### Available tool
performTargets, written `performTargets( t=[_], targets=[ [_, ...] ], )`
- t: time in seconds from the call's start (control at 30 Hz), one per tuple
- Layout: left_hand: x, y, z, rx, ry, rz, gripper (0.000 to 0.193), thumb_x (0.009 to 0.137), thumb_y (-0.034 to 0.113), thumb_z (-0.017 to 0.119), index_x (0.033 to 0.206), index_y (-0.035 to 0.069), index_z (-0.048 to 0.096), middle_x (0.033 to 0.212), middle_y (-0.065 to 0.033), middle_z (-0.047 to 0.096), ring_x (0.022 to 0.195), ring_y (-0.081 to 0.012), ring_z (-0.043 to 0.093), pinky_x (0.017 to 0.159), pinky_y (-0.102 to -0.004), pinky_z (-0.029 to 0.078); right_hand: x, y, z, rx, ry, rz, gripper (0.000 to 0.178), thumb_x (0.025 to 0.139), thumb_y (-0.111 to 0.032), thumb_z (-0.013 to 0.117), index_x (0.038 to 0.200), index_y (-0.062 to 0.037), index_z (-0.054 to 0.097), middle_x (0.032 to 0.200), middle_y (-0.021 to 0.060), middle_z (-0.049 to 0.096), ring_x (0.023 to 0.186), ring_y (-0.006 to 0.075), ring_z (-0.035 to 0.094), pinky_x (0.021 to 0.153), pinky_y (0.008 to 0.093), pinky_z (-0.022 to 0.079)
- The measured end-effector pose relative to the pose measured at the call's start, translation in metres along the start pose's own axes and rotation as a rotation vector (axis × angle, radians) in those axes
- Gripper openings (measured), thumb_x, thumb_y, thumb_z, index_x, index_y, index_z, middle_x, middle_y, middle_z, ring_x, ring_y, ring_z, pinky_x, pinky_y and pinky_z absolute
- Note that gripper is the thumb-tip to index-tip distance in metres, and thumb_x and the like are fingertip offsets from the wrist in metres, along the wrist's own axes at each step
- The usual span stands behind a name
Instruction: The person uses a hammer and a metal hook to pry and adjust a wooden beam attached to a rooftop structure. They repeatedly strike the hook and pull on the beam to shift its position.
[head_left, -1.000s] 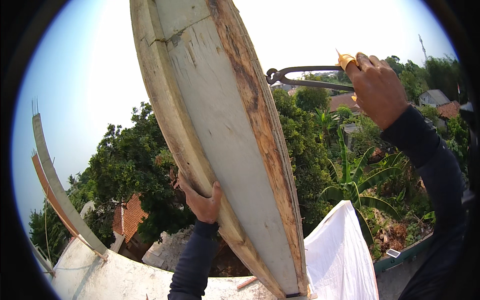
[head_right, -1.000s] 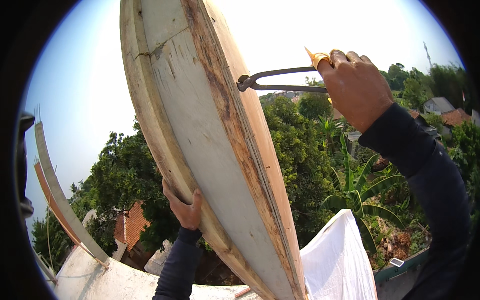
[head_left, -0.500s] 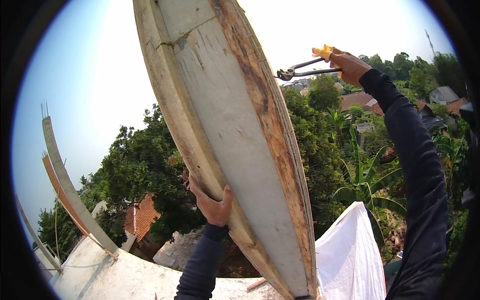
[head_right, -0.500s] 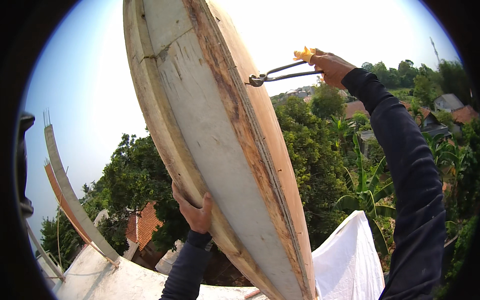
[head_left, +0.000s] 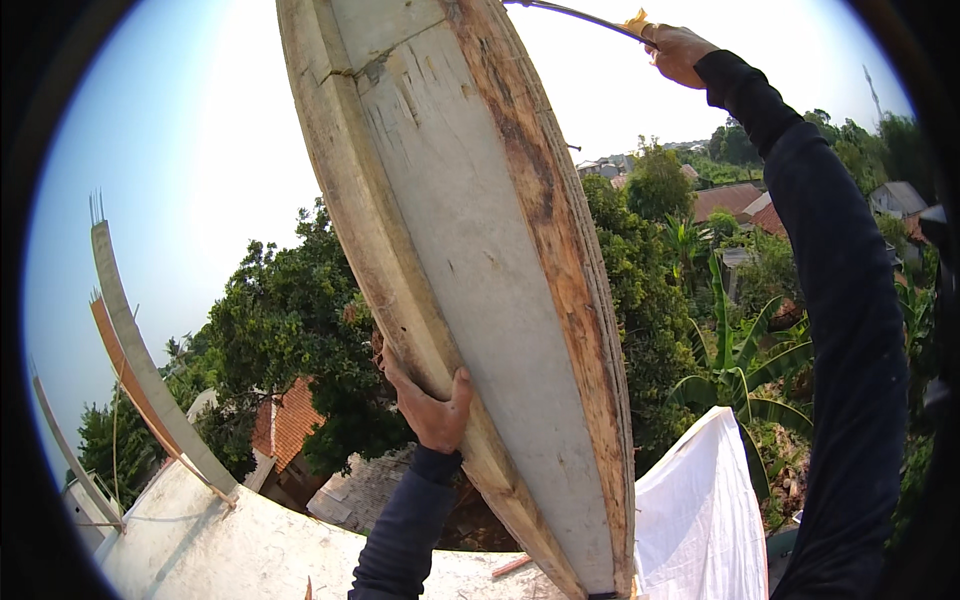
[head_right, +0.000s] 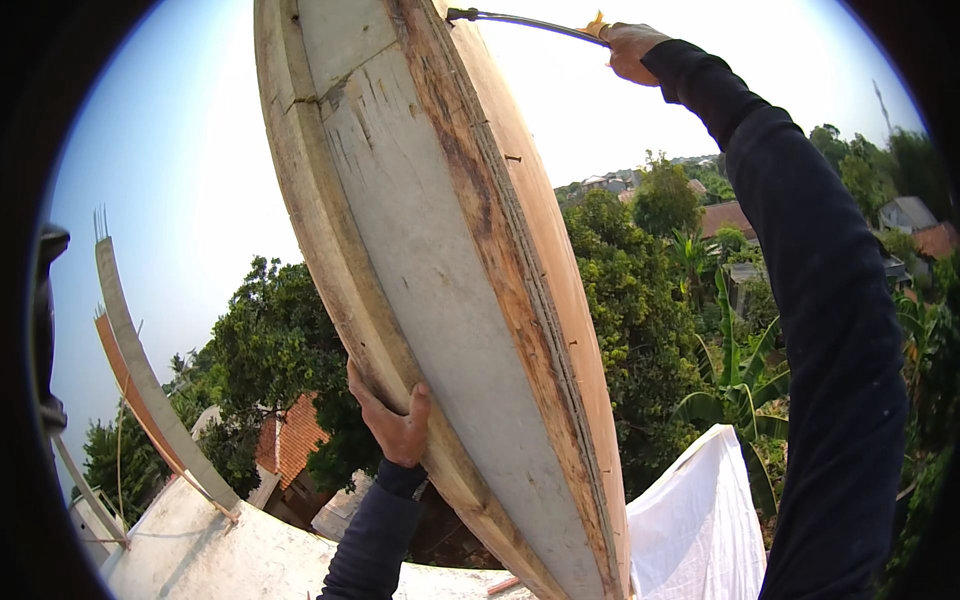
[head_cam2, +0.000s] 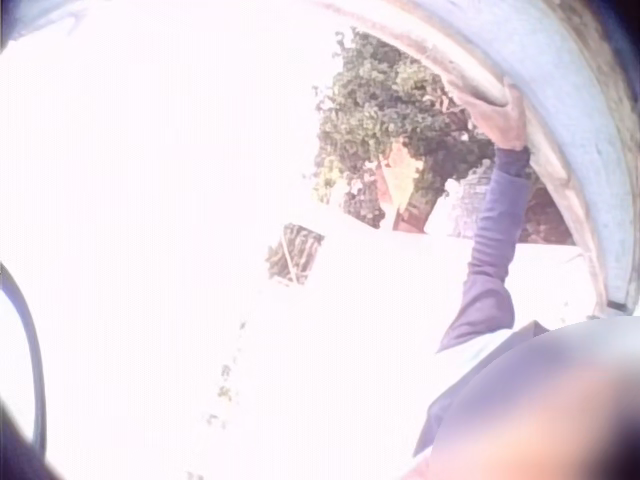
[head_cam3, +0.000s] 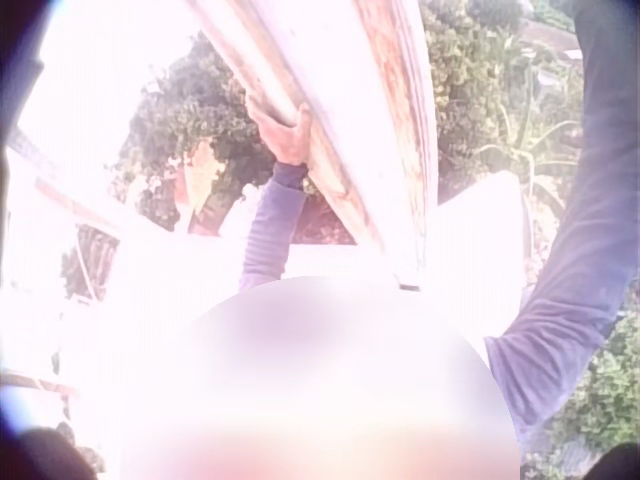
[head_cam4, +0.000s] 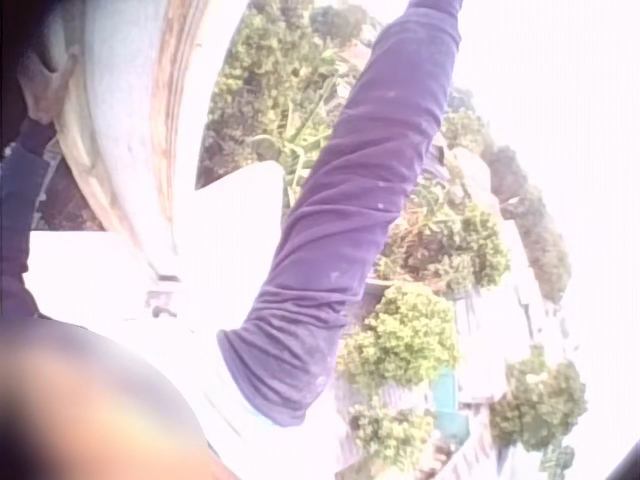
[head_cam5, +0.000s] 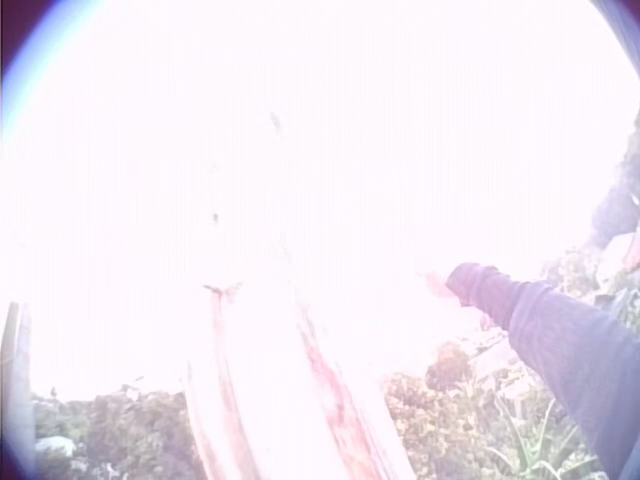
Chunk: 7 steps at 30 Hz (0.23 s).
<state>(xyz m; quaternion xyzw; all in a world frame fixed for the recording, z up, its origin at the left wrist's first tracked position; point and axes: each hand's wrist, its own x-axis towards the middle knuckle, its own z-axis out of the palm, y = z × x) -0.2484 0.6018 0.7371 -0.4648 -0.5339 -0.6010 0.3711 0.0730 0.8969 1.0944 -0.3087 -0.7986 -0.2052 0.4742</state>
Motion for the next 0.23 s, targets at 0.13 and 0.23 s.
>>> performTargets(
  t=[0.13, 0.23],
  targets=[
    [-0.001, 0.001, 0.000, 0.007, 0.000, -0.014, 0.108, 0.076, 0.028, 0.081, 0.154, -0.010, 0.017, 0.149, -0.0349, 0.038, 0.139, -0.0461, 0.042, 0.115, -0.0500, 0.034, -0.009, -0.001, -0.011, -0.074, -0.019, -0.070, 0.015, 0.099, -0.003, 0.050, 0.110, 0.0024, 0.057, 0.088, 0.0137, 0.060, 0.080, 0.0222, 0.059, 0.075, 0.0397, 0.051],
    [-0.001, 0.000, 0.000, 0.026, -0.002, -0.016, 0.108, 0.076, 0.028, 0.081, 0.154, -0.010, 0.017, 0.149, -0.0352, 0.038, 0.139, -0.0466, 0.041, 0.116, -0.0501, 0.034, -0.013, -0.003, -0.012, -0.048, -0.022, -0.012, 0.019, 0.098, -0.002, 0.050, 0.114, 0.0034, 0.058, 0.092, 0.0164, 0.063, 0.084, 0.0248, 0.063, 0.077, 0.0418, 0.052]
  ],
)
